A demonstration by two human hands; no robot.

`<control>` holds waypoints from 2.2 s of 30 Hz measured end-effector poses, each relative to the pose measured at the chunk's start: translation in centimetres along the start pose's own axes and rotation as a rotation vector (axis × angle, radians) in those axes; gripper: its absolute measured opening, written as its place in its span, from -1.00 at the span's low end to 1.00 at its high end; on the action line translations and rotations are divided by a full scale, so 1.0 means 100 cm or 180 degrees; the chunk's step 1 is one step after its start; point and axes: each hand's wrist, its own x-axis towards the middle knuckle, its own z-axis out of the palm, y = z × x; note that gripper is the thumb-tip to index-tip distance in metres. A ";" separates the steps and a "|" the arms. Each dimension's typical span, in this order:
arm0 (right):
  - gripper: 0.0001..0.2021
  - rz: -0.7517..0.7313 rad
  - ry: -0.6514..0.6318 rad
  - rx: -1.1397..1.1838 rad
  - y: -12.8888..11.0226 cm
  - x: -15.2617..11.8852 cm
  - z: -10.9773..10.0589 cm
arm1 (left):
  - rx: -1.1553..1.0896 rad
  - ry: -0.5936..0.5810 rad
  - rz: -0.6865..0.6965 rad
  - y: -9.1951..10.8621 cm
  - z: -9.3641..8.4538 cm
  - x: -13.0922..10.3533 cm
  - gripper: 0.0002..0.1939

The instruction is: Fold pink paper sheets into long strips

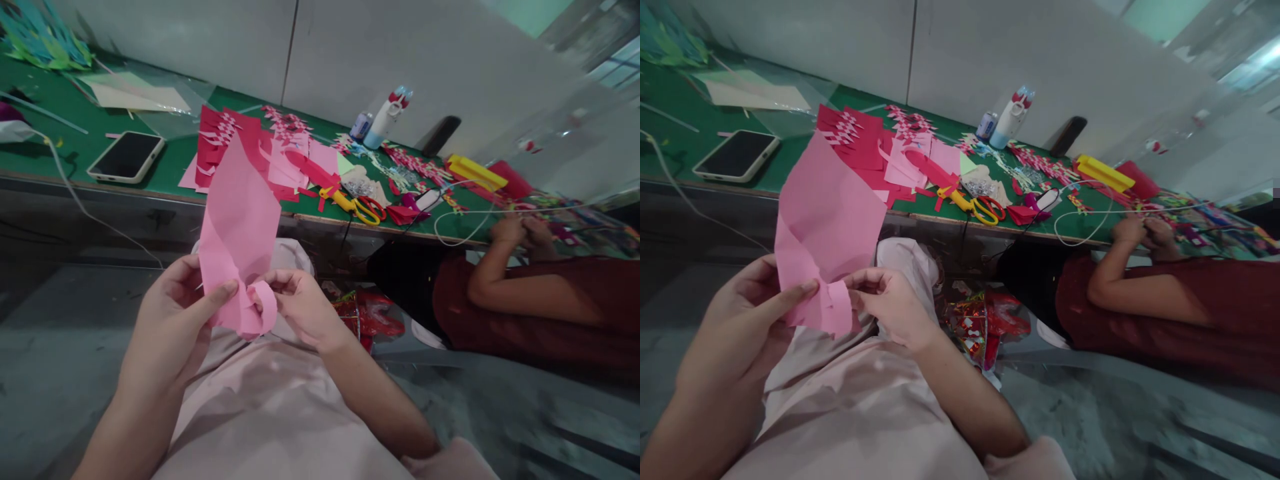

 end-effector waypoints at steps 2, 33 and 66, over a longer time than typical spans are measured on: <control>-0.71 0.0034 0.0033 0.0020 0.000 0.001 0.000 | -0.0012 0.0006 0.0022 0.000 0.000 0.000 -0.64; -0.77 -0.0637 0.0858 -0.0576 -0.014 0.015 -0.017 | 0.0002 0.0258 -0.0195 -0.003 -0.007 0.024 -0.46; -0.70 -0.0955 0.0993 -0.3274 -0.112 0.230 -0.153 | 0.4340 -0.0994 0.2513 -0.043 0.041 0.223 -0.75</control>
